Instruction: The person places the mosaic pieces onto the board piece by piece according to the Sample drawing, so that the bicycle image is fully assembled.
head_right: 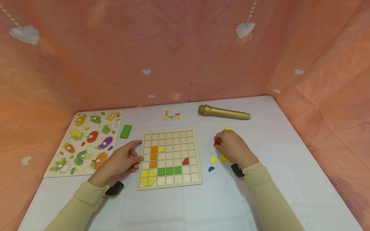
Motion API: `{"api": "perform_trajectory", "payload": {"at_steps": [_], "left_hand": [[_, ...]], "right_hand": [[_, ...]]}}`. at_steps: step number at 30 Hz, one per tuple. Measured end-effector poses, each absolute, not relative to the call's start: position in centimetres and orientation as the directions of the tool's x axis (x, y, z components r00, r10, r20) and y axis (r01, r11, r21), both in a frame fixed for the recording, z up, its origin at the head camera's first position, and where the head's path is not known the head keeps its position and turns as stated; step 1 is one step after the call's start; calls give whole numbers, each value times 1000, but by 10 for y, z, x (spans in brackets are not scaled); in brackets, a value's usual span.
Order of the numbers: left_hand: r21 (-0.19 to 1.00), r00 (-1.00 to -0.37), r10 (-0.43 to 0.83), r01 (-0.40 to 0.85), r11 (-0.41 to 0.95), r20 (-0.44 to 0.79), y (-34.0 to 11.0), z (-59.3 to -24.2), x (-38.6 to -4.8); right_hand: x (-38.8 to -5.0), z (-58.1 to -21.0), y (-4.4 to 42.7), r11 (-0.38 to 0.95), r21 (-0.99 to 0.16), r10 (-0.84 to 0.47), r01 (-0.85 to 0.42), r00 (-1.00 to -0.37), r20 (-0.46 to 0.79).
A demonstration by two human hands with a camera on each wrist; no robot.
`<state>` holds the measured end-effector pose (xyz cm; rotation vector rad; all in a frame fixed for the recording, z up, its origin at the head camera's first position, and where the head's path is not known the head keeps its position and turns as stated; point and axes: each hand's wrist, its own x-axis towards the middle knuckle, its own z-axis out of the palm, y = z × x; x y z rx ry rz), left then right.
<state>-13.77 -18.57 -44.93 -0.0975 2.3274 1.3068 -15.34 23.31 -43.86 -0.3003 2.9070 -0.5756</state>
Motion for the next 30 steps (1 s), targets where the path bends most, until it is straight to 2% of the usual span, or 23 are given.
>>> {"api": "perform_trajectory", "payload": {"at_steps": [11,23,30], "left_hand": [[784,-895,168,-257,565,-414,-185,-450,-139],[791,-882,149,-313,526,-448,-184,-449,-138],[791,-889,160,-285,542,-430,-185,-448,-138]], "right_hand": [[-151,-437,227,900,-388,-252,-198,-963,-93],[-133,-431,191,850,-387,-392,-356,-920,-15],[-122,-430,171,789,-358,-524,-499,-851,29]]}}
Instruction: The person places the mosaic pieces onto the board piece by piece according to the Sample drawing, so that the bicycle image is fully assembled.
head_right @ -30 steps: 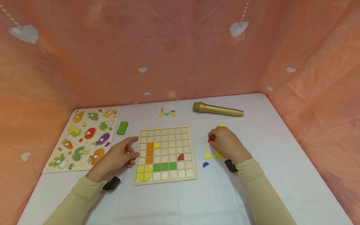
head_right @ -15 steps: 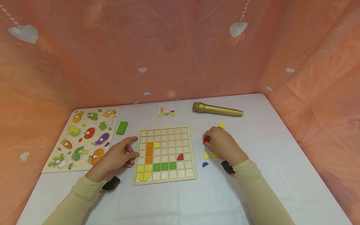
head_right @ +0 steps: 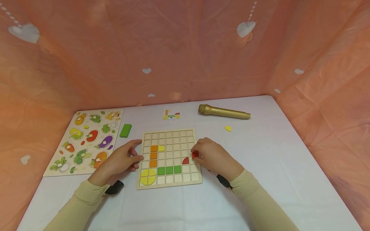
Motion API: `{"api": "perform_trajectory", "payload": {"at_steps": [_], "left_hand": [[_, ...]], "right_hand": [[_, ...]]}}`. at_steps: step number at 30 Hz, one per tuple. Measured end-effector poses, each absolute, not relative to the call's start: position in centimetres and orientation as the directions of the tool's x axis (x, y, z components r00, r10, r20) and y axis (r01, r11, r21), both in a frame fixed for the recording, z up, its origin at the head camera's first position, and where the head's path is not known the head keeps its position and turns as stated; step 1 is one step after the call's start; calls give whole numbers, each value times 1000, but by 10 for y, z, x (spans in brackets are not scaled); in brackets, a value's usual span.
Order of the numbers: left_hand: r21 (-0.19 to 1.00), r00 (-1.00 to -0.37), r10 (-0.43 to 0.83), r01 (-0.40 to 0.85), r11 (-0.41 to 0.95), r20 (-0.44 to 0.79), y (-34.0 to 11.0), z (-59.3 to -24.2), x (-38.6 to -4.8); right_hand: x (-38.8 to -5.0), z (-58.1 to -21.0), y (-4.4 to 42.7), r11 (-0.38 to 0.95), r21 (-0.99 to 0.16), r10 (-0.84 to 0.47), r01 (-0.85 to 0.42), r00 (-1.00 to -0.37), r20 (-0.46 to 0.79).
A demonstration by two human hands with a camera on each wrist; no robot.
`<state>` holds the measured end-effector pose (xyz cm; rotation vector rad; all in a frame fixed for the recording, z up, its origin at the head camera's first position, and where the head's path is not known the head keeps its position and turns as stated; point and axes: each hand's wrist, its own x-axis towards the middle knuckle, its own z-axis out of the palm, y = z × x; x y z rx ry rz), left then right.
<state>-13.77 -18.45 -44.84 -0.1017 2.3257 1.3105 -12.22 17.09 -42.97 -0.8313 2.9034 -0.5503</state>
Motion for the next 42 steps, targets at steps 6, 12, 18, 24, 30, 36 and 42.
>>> {"api": "perform_trajectory", "payload": {"at_steps": [6,12,18,24,30,36,42], "left_hand": [[793,-891,170,-270,547,-421,-185,-448,-138],[788,-891,171,-265,556,-421,-185,-448,-137],[789,-889,165,-277,549,-427,-184,-448,-137],[790,-886,157,-294,538,-436,-184,-448,-137],[793,-879,155,-315,521,-451,-184,-449,-138],[790,-881,161,-301,533,-445,-185,-449,-139],[791,-885,170,-284,542,-434,-186,-449,-139]], "right_hand": [[-118,-433,165,773,-365,-542,-518,-839,42],[-117,-436,161,777,-359,-543,-517,-839,32],[-116,-438,160,782,-347,-542,-518,-840,32],[-115,-440,160,779,-348,-543,-522,-839,41],[-115,-441,160,775,-354,-543,-523,-838,49],[-114,-440,160,780,-353,-542,-518,-840,34],[-115,-439,158,792,-344,-534,-504,-846,9]]}}
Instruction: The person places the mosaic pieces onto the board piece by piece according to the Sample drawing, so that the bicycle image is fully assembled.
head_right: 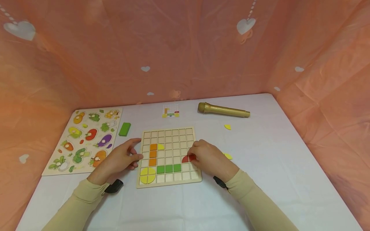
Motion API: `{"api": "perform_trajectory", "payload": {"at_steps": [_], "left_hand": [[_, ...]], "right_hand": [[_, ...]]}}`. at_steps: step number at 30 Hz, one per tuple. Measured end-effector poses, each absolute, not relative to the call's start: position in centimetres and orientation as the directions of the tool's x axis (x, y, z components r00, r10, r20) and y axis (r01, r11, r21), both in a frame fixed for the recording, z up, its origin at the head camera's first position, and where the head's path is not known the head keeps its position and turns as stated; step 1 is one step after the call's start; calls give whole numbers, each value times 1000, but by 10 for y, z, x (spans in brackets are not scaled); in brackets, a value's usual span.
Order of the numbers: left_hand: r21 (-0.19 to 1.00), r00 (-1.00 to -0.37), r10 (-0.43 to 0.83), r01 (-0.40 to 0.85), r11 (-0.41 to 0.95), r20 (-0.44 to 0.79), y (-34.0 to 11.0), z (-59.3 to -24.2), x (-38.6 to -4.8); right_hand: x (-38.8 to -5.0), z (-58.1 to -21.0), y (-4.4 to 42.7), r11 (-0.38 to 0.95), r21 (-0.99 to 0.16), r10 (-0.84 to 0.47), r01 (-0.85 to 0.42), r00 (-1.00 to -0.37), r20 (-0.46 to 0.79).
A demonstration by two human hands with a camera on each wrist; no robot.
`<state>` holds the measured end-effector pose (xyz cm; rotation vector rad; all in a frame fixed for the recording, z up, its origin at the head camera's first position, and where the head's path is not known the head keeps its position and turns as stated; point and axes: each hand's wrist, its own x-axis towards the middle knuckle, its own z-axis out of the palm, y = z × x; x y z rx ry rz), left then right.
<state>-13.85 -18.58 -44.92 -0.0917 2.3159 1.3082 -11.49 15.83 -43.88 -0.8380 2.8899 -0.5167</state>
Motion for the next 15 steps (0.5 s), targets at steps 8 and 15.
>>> {"api": "perform_trajectory", "payload": {"at_steps": [8,15], "left_hand": [[792,-888,183,-264,550,-423,-187,-448,-138],[786,-880,162,-300,541,-447,-185,-447,-139]], "right_hand": [[-115,-439,159,789,-345,-538,-509,-843,14],[-115,-438,159,787,-346,-541,-511,-841,12]]}}
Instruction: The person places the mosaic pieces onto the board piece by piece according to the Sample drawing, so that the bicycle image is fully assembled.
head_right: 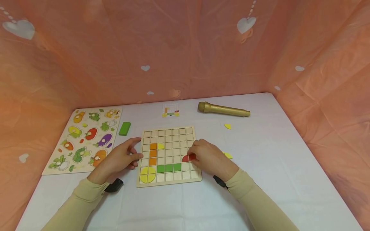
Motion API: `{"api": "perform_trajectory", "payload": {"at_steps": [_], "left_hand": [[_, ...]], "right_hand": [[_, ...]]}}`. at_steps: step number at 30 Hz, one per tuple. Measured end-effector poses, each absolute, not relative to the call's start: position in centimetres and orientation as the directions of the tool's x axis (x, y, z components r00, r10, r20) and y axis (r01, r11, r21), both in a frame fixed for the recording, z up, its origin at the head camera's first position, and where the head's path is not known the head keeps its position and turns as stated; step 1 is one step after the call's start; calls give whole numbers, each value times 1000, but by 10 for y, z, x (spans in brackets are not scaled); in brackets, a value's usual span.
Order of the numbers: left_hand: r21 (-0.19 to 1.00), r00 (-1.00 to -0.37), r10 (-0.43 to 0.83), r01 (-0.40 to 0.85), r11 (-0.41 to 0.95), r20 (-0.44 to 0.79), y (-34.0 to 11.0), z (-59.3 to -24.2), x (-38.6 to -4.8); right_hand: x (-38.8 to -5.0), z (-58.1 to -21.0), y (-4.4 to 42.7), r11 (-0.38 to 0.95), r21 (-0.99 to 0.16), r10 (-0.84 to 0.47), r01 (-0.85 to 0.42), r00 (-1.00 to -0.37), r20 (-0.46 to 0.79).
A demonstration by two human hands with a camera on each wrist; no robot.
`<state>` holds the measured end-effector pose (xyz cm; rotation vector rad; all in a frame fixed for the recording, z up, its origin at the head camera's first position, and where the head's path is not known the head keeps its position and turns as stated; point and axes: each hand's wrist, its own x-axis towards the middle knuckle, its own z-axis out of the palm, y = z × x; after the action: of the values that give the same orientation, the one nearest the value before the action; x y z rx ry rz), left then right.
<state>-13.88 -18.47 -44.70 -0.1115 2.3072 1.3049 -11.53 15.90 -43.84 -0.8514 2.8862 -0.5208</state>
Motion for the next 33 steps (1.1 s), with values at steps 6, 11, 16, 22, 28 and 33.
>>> {"api": "perform_trajectory", "payload": {"at_steps": [6,11,16,22,28,33], "left_hand": [[780,-880,170,-285,558,-443,-184,-447,-139],[779,-880,167,-289,557,-445,-184,-447,-140],[777,-886,176,-263,572,-430,-186,-448,-140],[781,-881,178,-274,560,-437,-186,-450,-140],[778,-882,176,-272,566,-437,-186,-448,-139],[777,-877,170,-288,560,-449,-185,-447,-138]], "right_hand": [[-114,-438,160,793,-348,-532,-500,-846,4],[-117,-435,165,792,-341,-537,-506,-844,4],[-125,-424,188,813,-376,-485,-445,-875,-12],[-130,-414,234,865,-377,-373,-331,-927,-42],[-123,-414,265,883,-377,-328,-279,-942,-71],[-110,-420,274,882,-389,-320,-265,-944,-81]]}}
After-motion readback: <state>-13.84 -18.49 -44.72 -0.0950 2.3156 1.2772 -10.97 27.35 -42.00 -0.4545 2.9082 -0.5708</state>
